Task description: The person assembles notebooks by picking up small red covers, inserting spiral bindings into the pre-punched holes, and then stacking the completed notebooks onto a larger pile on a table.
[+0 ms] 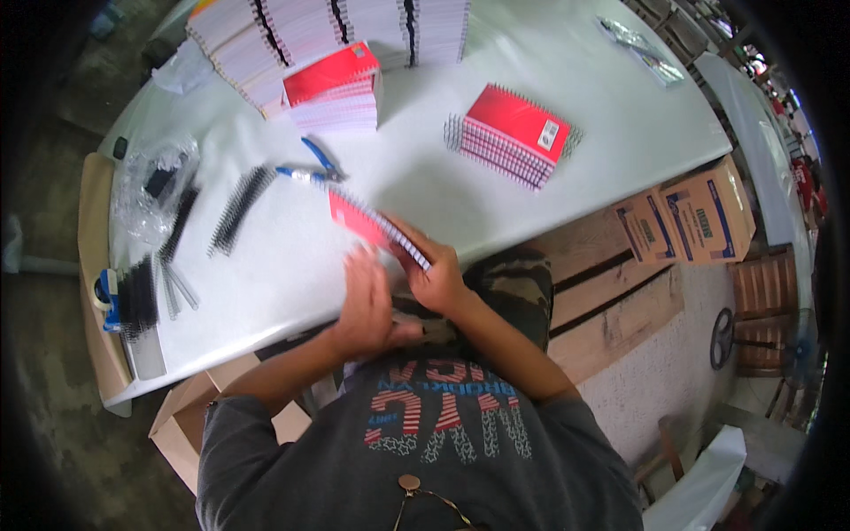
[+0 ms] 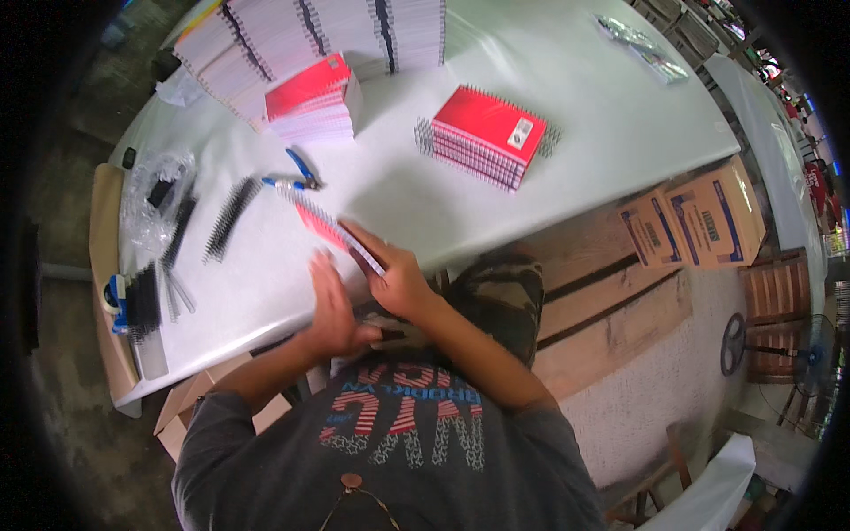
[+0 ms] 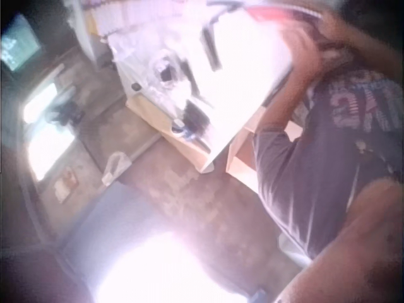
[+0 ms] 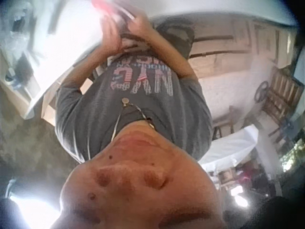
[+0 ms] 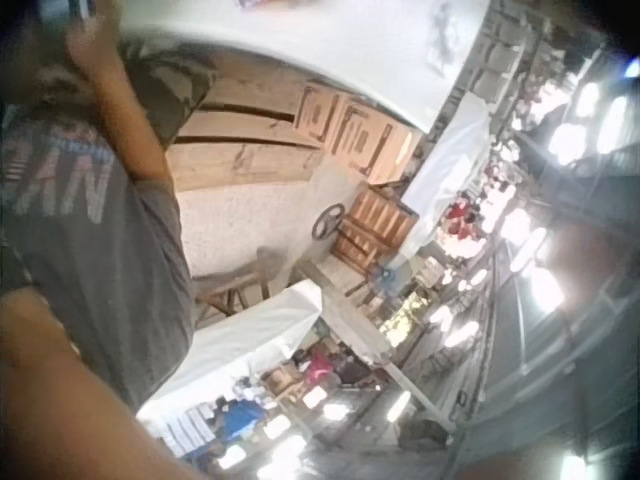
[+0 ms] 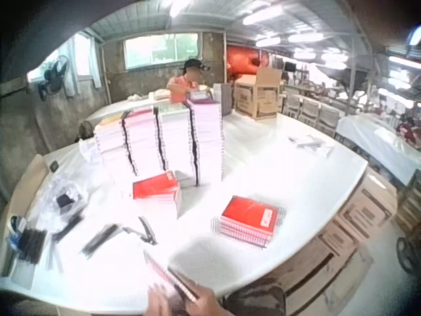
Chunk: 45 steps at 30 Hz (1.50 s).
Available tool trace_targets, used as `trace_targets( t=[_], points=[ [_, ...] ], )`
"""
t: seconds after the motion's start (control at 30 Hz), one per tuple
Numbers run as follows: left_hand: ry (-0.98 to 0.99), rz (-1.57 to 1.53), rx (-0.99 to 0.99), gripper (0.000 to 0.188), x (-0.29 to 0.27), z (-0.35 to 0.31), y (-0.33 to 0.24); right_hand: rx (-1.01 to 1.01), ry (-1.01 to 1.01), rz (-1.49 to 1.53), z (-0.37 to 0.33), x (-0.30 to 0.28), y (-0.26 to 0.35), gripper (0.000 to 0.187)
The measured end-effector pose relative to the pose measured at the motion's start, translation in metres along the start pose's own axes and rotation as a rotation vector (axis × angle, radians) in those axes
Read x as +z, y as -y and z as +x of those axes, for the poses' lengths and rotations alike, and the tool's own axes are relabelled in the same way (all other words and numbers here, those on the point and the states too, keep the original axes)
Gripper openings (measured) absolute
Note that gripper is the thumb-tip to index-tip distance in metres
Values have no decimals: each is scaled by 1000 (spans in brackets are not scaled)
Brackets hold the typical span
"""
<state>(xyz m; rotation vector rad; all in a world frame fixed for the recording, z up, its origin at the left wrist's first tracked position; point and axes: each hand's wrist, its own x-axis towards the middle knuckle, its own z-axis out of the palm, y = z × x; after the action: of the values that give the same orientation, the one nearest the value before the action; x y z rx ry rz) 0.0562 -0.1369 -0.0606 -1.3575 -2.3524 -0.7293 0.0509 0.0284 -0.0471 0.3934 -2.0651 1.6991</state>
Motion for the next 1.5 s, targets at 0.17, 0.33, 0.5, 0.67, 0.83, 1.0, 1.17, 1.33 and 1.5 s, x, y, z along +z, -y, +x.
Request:
trace_targets(
  t=[0.17,0.33,0.5,0.67,0.83,1.0,1.17,1.33,1.5],
  points=[
    [-35,-582,-347,58,-57,82,-16,-168,-47,-111,30,-16,44,64],
    [-163,-857,-685,27,-56,85,5,114,171,-112,51,-47,43,26],
    [-177,-991,-725,23,-54,85,14,413,197,64,52,-49,50,15],
    [-31,-1146,-730,22,-61,93,23,392,25,270,50,-42,44,15],
    [124,-1219,-629,16,-67,105,36,466,17,356,49,-43,42,22],
    [241,-1117,-460,16,-59,113,59,450,18,153,49,-41,51,23],
    [326,-1148,-546,30,-56,144,53,365,-164,195,43,-52,45,32],
    [151,-1273,-741,62,-26,176,23,44,-891,627,68,-82,38,38],
    [-390,-900,-563,35,8,266,16,97,-1028,-61,70,-114,-1,34]
  ],
)
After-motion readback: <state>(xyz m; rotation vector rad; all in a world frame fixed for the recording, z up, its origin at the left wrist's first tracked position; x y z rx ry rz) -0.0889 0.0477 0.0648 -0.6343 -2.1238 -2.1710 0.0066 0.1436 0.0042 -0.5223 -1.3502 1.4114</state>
